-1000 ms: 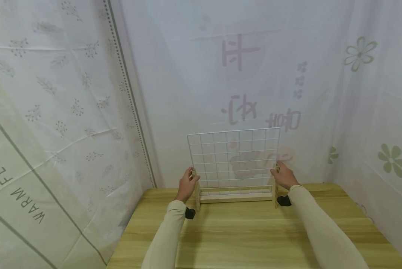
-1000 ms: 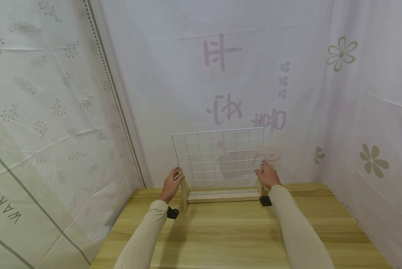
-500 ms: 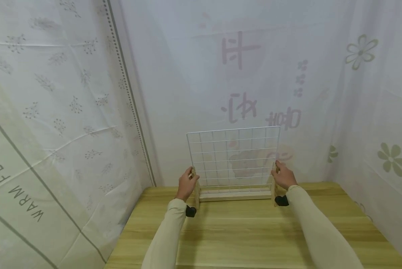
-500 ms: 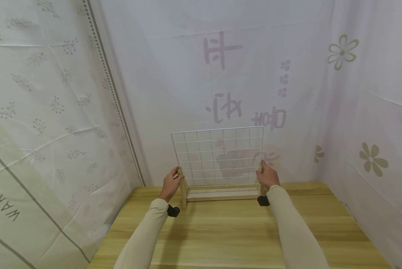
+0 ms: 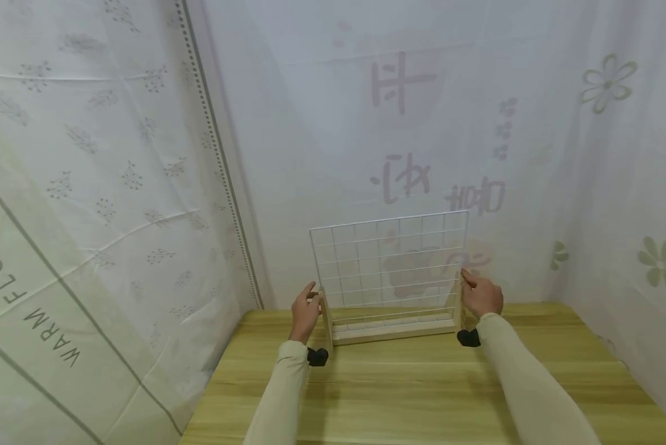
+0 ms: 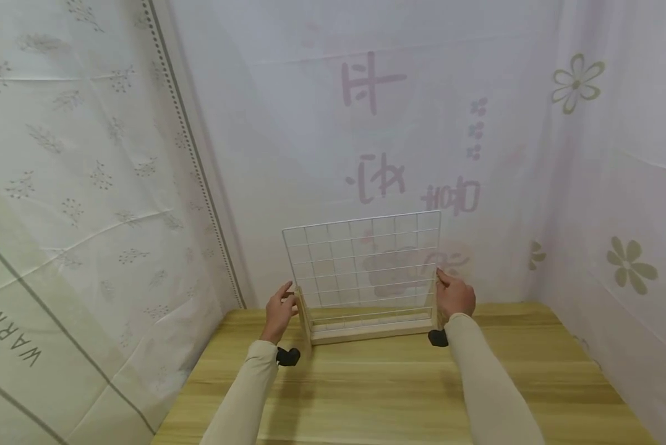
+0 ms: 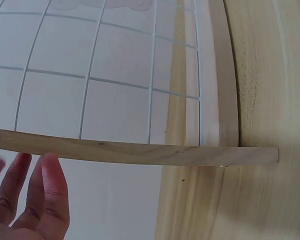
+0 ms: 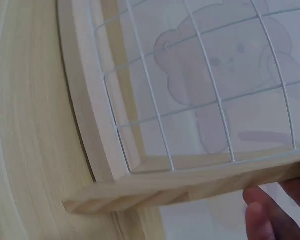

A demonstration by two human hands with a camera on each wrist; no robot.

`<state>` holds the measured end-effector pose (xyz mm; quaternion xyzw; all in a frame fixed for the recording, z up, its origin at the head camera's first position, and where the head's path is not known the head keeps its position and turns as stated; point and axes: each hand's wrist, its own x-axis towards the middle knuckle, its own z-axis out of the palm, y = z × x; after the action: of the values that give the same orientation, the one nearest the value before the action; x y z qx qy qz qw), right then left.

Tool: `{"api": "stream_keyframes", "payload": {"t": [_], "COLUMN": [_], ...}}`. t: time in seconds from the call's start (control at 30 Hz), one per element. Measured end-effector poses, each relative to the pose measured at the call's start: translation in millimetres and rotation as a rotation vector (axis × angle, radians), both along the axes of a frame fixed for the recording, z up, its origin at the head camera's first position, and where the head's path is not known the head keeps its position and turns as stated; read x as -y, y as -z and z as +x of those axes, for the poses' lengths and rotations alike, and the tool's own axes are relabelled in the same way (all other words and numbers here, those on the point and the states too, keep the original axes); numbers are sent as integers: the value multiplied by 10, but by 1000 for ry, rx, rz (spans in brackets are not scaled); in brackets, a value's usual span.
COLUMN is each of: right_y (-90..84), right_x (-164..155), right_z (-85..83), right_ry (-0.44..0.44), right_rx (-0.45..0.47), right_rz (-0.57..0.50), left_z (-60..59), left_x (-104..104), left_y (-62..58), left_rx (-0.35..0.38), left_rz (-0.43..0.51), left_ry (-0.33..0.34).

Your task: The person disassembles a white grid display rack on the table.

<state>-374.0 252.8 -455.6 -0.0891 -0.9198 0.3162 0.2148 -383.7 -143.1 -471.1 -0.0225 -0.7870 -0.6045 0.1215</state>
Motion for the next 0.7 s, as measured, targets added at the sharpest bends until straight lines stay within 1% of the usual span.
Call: {"api": "stream_keyframes", "payload": {"t": [0.07, 0.23, 0.3, 0.37, 0.47, 0.53, 0.6, 0.7], "right_y": [3, 52, 75, 86, 85, 81, 86, 98], "right_x": [40, 139, 165, 187, 207, 221, 228, 239], "right_z": [-1, -13, -17, -27, -50, -56, -59, -58], "right_ry": [37, 133, 155, 167, 152, 130, 92, 29], "right_rx": [-25, -121, -145, -146, -119, -93, -72, -67], "right_rz": [-27, -101, -139, -174, -203, -211, -213, -210], "left_z": [14, 75, 114, 157, 219, 263, 311, 377], "left_x": [19, 51, 64, 87, 140, 177, 208, 235], "left_y": [4, 21, 31, 38, 45, 56, 72, 94], "left_rx": [-10, -60, -80, -95, -91, -82, -63, -55], "left_rz": [-20, -121, -148, -151, -133, -120, -105, -100], "left_ry": [-5, -35, -50, -48, -34, -11, 6, 29]}}
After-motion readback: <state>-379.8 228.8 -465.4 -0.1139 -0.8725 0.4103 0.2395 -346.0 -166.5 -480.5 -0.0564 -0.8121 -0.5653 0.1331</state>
